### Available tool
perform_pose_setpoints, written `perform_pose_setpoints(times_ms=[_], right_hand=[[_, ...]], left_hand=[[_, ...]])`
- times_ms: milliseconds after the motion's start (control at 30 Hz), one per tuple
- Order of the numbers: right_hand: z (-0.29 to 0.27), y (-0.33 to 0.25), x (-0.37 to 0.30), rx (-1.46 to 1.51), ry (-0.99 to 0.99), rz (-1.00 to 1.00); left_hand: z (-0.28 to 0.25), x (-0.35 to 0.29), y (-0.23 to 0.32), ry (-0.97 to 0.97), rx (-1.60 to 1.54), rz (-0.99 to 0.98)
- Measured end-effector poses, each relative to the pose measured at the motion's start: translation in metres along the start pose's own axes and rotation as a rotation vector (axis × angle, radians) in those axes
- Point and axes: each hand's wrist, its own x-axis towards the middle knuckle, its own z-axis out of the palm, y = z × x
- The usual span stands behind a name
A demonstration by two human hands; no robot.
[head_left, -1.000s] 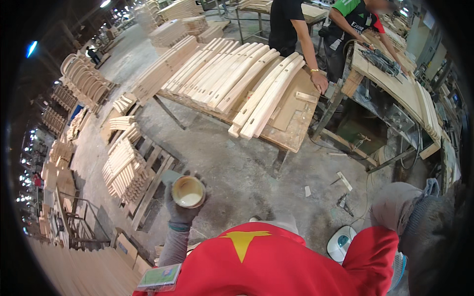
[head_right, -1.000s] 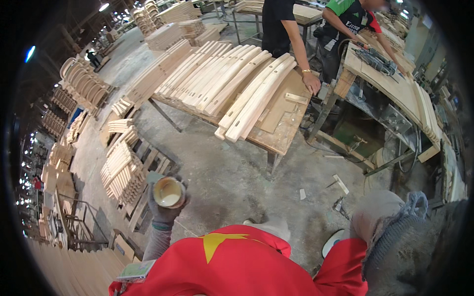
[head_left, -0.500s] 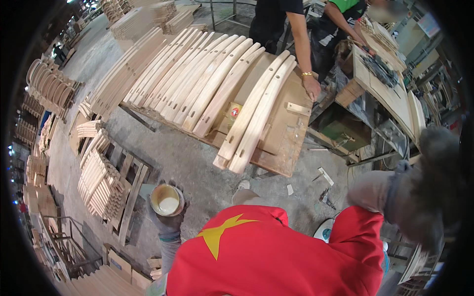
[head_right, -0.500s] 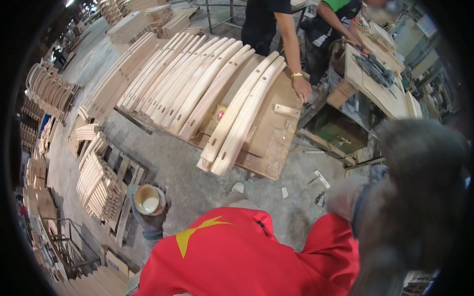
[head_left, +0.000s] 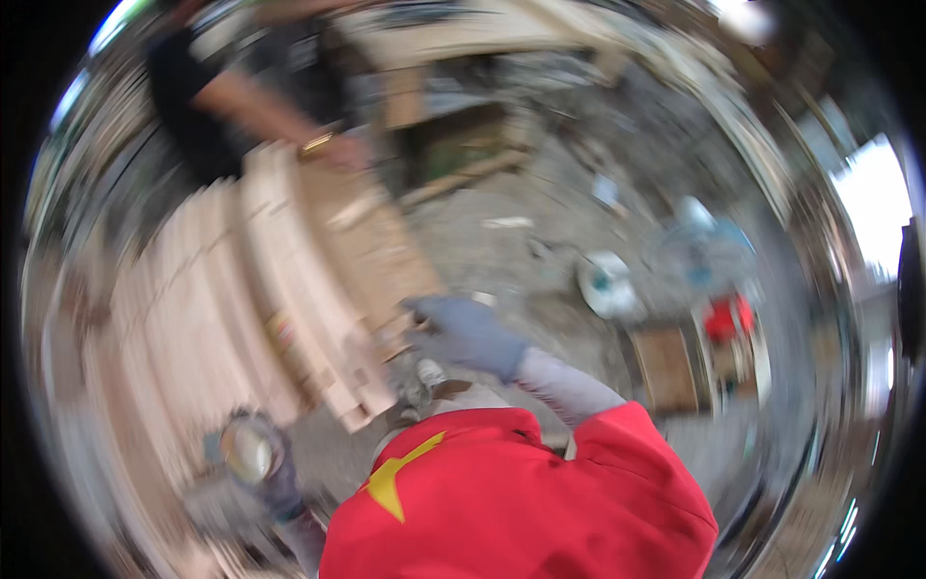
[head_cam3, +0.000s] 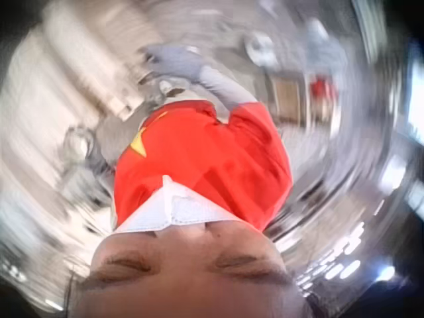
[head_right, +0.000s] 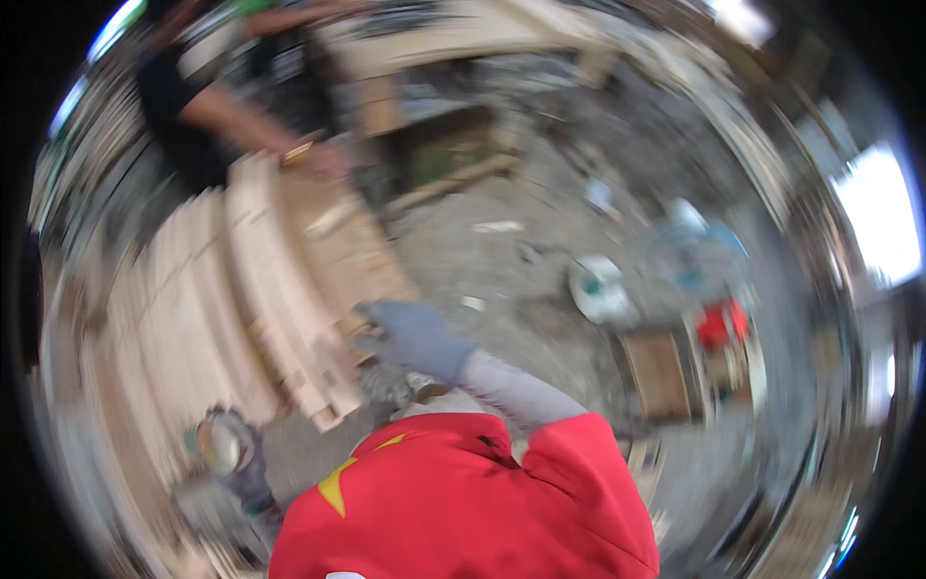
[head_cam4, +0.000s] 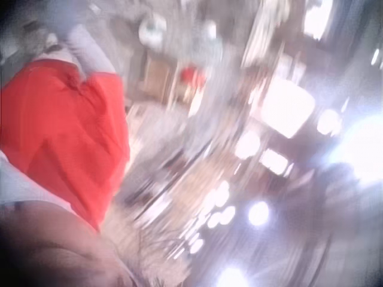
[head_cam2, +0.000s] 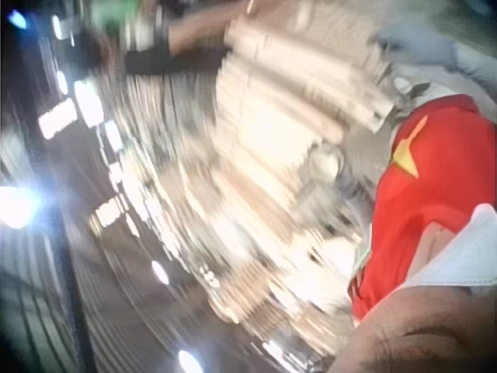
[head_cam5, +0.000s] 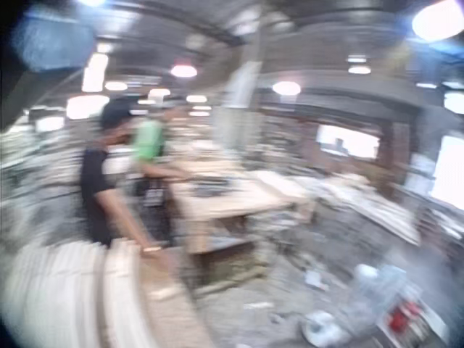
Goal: The person applies a white liquid to the holes and edges of wooden chair parts using a brush and container. They handle the parts one at a time, occasionally wiping them with a cloth, and place them back on the workbench.
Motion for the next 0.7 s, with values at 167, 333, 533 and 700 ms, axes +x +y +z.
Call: perform_pose_setpoints(times_ms=[167, 333, 533, 700], right_hand=[[-0.012, 0.064, -0.145, -0.075, 0.247, 0.257], [0.020, 0.070, -0.299, 0.017, 0.636, 0.624], [0.030, 0.077, -0.419, 0.018, 0.750, 0.846], [0.008, 0.105, -0.507, 0.076, 0.811, 0.992]], left_hand=[[0.033, 0.074, -0.027, -0.503, -0.453, -0.399], [0.174, 0.059, -0.053, -0.766, -0.580, -0.763], [0.272, -0.036, -0.111, -1.133, -0.386, -0.812], [0.376, -0.160, -0.147, -1.340, 0.632, 0.704]])
